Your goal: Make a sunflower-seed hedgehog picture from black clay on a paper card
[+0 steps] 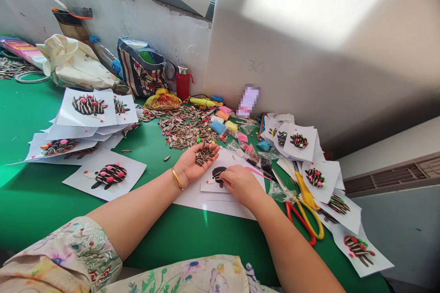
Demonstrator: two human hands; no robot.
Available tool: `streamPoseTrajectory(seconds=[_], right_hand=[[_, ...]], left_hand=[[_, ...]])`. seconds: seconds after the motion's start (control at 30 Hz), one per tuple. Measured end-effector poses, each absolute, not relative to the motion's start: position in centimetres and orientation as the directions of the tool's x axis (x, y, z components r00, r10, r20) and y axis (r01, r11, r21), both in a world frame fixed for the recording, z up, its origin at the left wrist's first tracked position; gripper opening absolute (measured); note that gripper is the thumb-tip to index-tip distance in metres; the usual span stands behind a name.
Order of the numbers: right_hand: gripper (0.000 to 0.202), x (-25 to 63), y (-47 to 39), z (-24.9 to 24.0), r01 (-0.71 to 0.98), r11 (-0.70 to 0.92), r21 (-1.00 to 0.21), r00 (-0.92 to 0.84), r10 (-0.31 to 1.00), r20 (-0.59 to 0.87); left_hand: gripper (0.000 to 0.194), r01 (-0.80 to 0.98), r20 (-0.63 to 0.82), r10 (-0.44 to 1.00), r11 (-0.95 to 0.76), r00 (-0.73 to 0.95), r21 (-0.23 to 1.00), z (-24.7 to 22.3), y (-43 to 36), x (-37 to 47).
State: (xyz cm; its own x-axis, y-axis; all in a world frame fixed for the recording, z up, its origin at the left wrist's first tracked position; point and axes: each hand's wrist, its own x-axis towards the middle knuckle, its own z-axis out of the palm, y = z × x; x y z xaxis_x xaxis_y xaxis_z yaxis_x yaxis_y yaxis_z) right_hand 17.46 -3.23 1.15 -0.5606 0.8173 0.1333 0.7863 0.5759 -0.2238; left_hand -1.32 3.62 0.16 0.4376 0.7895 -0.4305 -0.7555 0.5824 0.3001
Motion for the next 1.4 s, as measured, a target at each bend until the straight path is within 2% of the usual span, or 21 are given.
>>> streamPoseTrajectory(seconds=[0.33, 0.47, 0.57, 0.63, 0.83, 1.1, 1.2, 1.4], right_hand=[[0.020, 17.7, -3.3, 0.9, 0.788, 0.573, -0.225, -0.552, 0.819, 0.155], [0.014, 18.0, -3.5, 1.8, 0.800, 0.555, -0.228, -0.522, 0.831, 0.194], [0.022, 19.0, -3.3, 2.4, 0.840, 0.487, -0.239, -0.417, 0.862, 0.288], [0.031, 19.7, -2.9, 2.3, 0.864, 0.438, -0.251, -0.361, 0.884, 0.298], [0.055, 20.6, -2.0, 1.4, 0.872, 0.418, -0.254, -0.398, 0.908, 0.128], [0.050, 20.3, -2.7, 2.1, 0.921, 0.369, -0.122, -0.371, 0.929, 0.010], [0.043, 20.3, -2.7, 2.2, 0.921, 0.368, -0.126, -0.362, 0.930, 0.066], [0.030, 19.3, -2.0, 2.5, 0.862, 0.426, -0.273, -0.339, 0.887, 0.313]], left_hand=[[0.019, -0.767, -0.422, 0.790, 0.580, 0.445, 0.276, 0.5, 3.5, -1.4], [0.020, -0.771, -0.424, 0.793, 0.574, 0.438, 0.276, 0.4, 3.5, -1.4], [0.019, -0.772, -0.425, 0.792, 0.574, 0.438, 0.273, 0.4, 3.5, -1.3], [0.019, -0.769, -0.434, 0.786, 0.579, 0.440, 0.270, 0.5, 3.5, -1.3], [0.019, -0.763, -0.443, 0.779, 0.587, 0.443, 0.269, 0.6, 3.5, -1.3], [0.018, -0.772, -0.443, 0.781, 0.581, 0.440, 0.257, 0.5, 3.5, -1.3], [0.017, -0.771, -0.445, 0.775, 0.587, 0.448, 0.247, 0.6, 3.4, -1.4], [0.015, -0.772, -0.443, 0.771, 0.591, 0.456, 0.233, 0.9, 3.3, -1.4]])
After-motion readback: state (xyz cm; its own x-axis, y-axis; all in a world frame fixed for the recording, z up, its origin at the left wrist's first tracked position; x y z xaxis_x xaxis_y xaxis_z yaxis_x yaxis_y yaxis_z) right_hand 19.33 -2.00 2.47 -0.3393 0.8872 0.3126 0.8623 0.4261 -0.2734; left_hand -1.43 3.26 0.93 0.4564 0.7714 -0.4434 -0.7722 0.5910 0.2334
